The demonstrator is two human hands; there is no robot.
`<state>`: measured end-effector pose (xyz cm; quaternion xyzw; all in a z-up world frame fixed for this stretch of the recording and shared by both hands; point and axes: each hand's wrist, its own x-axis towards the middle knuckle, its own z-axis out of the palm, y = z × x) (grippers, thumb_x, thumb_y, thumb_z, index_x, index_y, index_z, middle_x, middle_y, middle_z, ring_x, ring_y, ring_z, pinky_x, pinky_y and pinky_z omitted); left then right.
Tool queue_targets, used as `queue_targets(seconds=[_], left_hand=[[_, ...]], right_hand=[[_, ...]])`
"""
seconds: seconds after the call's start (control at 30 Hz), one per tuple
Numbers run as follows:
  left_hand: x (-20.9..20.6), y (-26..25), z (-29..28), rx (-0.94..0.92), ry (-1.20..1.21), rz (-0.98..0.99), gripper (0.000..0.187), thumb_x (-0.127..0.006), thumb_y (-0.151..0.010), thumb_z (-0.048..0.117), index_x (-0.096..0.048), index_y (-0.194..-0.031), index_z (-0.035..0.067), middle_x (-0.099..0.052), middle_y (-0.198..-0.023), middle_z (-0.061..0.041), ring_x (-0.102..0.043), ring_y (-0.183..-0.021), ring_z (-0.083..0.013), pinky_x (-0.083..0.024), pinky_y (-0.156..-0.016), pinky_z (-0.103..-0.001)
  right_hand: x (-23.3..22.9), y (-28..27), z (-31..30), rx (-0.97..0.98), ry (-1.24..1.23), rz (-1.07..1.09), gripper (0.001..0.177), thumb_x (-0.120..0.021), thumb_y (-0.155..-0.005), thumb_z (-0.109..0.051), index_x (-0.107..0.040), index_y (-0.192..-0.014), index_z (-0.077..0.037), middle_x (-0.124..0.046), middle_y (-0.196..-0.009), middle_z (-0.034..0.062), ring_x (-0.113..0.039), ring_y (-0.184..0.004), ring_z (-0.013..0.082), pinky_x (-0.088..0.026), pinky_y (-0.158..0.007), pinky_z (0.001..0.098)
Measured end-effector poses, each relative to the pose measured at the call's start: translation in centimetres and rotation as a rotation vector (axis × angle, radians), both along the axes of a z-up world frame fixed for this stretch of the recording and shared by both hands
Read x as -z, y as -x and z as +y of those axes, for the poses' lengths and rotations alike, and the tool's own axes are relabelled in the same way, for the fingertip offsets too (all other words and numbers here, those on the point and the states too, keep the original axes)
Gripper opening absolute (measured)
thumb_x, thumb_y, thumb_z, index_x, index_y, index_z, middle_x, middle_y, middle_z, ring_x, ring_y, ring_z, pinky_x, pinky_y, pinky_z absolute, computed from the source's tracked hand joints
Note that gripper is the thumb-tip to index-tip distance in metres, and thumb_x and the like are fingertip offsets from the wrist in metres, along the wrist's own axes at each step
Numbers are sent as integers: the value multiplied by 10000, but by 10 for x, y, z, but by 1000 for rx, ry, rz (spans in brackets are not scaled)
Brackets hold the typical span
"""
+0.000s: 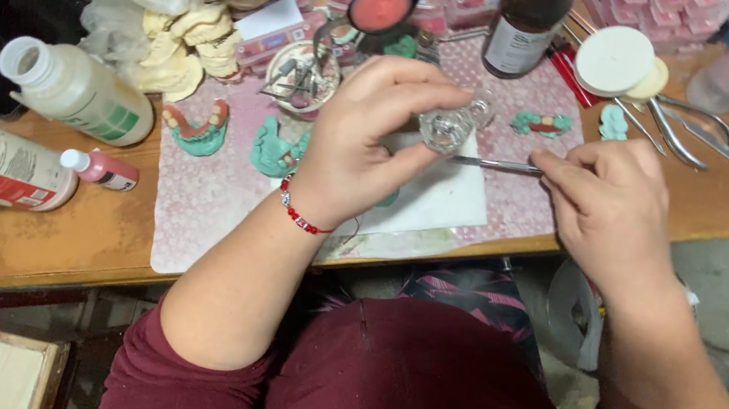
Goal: Shaping and applying material to dental models using hand tools.
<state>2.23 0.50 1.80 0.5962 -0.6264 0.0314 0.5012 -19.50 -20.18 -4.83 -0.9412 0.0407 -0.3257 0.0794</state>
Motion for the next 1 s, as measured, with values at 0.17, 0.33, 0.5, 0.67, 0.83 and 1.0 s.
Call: queue_targets(seconds=[0.17,0.33,0.5,0.67,0.83,1.0], left_hand=[[2,-3,1,26,-40,97,357,-716,-989,137,-644,-1337,99,-624,-1273,-123,-645,-1196,-275,-515,-1090,-392],[4,-3,0,-10,-88,158,406,-775,-965,187,-649,-1342,101,-649,-1299,-119,-660,-1215,-267,-515,-1117,-378],[2,-2,-1,-70,-98,139,401,-826,-934,183,-659,-1285,82,-694,-1228,-90,-688,-1133,-230,-537,-1011,-332],[6,-9,-3,-200,-148,-90,411,-844,-879,344,-662,-1195,154,-705,-1015,-13,-642,-923,-243,-461,-883,-394],[9,-5,-5,-127,-376,-255,458,-910,-788,407,-704,-1141,199,-759,-1001,54,-580,-932,-220,-322,-825,-383],[20,-3,-10,-86,-379,-229,424,-912,-633,157,-739,-1017,109,-735,-840,-48,-644,-940,-272,-373,-874,-410]], right_hand=[[11,-13,1,5,3,16,212,-726,-1053,29,-805,-1197,-106,-631,-1006,91,-582,-931,336,-488,-855,458],[14,-12,0,-15,10,16,190,-751,-1048,18,-801,-1190,-98,-637,-1008,92,-571,-918,333,-473,-865,464],[10,-7,7,-69,-84,-109,142,-775,-1065,54,-829,-1088,-75,-610,-921,79,-541,-843,311,-446,-787,419],[2,-5,15,-100,-128,-163,160,-886,-982,-76,-759,-896,-32,-697,-842,90,-580,-735,282,-443,-735,402],[-4,-20,17,-175,23,-67,191,-835,-986,-264,-768,-942,-91,-739,-993,63,-630,-876,305,-483,-849,434],[20,-25,9,-19,-10,-59,189,-714,-970,0,-815,-974,-160,-721,-1012,26,-695,-934,292,-547,-818,421]])
